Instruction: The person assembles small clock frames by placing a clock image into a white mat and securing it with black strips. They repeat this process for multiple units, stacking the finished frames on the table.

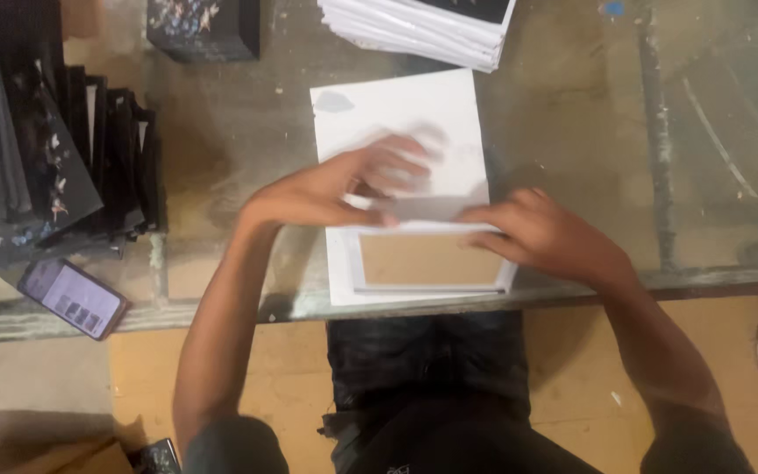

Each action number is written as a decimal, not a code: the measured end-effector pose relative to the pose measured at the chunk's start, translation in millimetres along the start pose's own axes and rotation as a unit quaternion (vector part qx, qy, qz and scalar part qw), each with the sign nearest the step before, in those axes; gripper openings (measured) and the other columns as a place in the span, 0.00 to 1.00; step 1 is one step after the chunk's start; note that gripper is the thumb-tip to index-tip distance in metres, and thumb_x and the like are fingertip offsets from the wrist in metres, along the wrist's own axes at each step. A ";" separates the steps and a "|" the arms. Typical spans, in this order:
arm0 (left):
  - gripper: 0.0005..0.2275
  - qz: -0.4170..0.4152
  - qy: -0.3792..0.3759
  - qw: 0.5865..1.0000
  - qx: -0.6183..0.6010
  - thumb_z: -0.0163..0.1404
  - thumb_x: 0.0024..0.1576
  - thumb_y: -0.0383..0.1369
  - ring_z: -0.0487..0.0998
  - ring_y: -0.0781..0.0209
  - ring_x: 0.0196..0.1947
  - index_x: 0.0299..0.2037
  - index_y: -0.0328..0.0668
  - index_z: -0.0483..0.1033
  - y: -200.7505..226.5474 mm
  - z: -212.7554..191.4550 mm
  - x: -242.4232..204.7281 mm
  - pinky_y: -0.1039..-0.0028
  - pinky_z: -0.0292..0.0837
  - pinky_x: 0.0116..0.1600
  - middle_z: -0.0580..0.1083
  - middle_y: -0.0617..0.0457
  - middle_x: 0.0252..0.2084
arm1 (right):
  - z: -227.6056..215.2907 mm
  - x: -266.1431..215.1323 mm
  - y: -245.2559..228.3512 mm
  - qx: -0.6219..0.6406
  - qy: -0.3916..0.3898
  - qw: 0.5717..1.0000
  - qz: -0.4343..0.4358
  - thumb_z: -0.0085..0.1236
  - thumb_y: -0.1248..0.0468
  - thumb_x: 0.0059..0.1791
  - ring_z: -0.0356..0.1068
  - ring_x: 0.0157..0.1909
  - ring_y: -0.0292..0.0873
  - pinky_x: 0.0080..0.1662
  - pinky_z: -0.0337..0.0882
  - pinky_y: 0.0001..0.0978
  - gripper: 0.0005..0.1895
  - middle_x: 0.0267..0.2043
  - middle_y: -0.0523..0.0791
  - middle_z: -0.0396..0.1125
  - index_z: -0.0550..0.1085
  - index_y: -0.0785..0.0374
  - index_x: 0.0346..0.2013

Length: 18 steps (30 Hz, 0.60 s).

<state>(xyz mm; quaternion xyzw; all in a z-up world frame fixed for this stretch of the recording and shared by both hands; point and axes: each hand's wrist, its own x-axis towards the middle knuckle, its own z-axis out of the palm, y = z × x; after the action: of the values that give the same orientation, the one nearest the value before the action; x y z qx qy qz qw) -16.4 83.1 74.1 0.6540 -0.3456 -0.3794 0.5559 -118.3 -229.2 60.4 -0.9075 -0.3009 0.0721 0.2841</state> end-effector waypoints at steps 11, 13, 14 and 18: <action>0.24 0.011 0.169 0.848 0.503 0.53 0.51 0.19 0.71 0.39 0.61 0.61 0.27 0.68 -43.4 67.6 19.2 0.57 0.68 0.61 0.69 0.34 0.62 | 39.5 24.5 24.1 -0.039 0.029 0.994 0.096 0.53 0.67 0.53 0.70 0.53 0.50 0.54 0.70 0.39 0.17 0.54 0.50 0.71 0.75 0.62 0.57; 0.23 0.012 0.185 0.835 0.518 0.51 0.54 0.18 0.70 0.41 0.62 0.61 0.24 0.68 -51.2 76.9 8.1 0.59 0.69 0.62 0.69 0.34 0.64 | 54.5 16.2 25.8 -0.002 0.020 0.988 0.151 0.50 0.68 0.54 0.70 0.58 0.49 0.58 0.71 0.36 0.17 0.61 0.49 0.70 0.75 0.61 0.58; 0.23 0.015 0.186 0.829 0.527 0.51 0.53 0.17 0.70 0.43 0.63 0.61 0.23 0.68 -54.5 81.3 2.6 0.60 0.69 0.64 0.68 0.34 0.66 | 60.8 12.7 21.7 -0.009 0.014 0.983 0.182 0.50 0.67 0.55 0.70 0.59 0.47 0.59 0.70 0.35 0.17 0.61 0.48 0.70 0.75 0.59 0.59; 0.21 0.055 0.206 0.803 0.556 0.50 0.51 0.18 0.70 0.48 0.68 0.58 0.24 0.73 -67.7 85.1 6.2 0.65 0.70 0.69 0.71 0.39 0.64 | 72.9 25.3 2.8 -0.080 0.070 0.993 0.052 0.50 0.67 0.54 0.66 0.68 0.49 0.68 0.64 0.38 0.23 0.66 0.50 0.67 0.71 0.66 0.64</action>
<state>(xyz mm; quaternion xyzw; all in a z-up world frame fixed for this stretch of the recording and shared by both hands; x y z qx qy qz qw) -86.3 47.8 -1.5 0.8936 -0.4100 0.0524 0.1749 -118.5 -181.8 -0.6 -0.9445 -0.2373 -0.0016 0.2270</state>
